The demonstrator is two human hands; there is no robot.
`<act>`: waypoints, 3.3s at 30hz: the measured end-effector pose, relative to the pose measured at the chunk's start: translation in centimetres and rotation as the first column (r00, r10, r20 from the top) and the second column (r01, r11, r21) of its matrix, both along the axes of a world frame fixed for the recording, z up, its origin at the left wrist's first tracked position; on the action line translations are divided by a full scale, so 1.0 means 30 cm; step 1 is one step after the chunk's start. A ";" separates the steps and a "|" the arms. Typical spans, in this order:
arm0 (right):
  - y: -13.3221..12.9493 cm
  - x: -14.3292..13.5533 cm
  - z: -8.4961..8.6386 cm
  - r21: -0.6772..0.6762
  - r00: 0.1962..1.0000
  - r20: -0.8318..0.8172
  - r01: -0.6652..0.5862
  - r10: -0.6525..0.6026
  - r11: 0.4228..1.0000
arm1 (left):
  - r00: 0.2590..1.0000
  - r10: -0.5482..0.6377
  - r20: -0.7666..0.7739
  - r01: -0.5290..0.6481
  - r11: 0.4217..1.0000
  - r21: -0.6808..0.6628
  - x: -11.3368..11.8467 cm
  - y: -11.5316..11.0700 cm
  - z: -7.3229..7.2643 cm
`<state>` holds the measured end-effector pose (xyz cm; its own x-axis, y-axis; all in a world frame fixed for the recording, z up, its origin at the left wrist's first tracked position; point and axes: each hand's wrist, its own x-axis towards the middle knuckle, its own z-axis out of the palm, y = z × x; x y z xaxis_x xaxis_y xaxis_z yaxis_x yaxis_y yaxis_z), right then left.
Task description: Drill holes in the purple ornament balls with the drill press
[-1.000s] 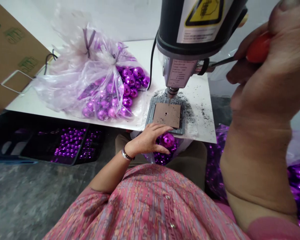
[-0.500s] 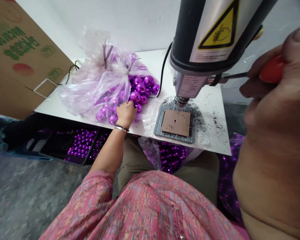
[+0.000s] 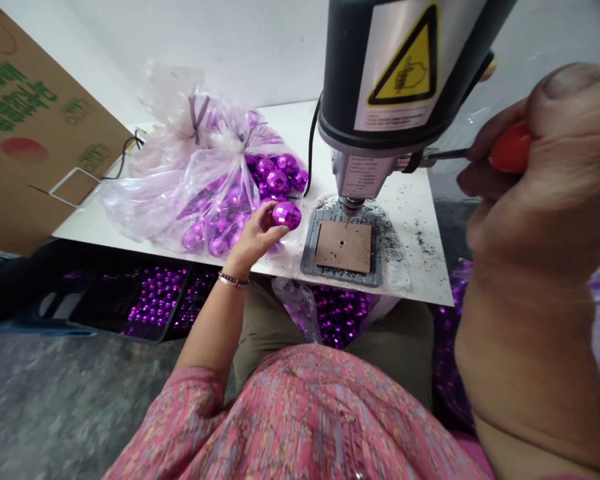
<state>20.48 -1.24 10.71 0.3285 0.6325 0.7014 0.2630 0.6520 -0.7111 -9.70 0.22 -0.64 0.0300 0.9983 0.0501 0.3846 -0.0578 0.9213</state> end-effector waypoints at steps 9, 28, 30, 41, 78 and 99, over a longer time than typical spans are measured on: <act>0.014 0.000 0.006 0.023 0.998 0.050 -0.026 0.025 0.999 | 0.817 -0.060 0.574 0.218 0.953 -0.210 0.118 -0.098 -0.066; -0.042 -0.036 0.058 -0.101 0.986 -0.032 -0.166 0.163 0.981 | 0.930 0.035 0.365 0.135 0.893 -0.429 0.258 -0.012 0.001; -0.044 -0.032 0.058 -0.101 0.987 -0.018 -0.162 0.161 0.982 | 0.958 0.018 0.285 0.102 0.910 -0.401 0.268 0.009 -0.005; -0.059 -0.035 0.069 -0.165 0.992 0.017 -0.122 0.127 0.979 | 0.976 -0.215 -0.039 0.200 0.952 -0.232 0.276 0.055 -0.045; -0.085 -0.023 0.024 -0.194 0.994 0.096 -0.030 0.050 0.981 | 0.863 -0.127 -0.489 0.138 0.990 -0.014 0.402 0.047 -0.086; -0.141 -0.022 -0.114 -0.081 0.985 0.171 -0.012 0.026 0.997 | 0.881 -0.121 -0.456 0.138 0.990 0.004 0.408 0.045 -0.095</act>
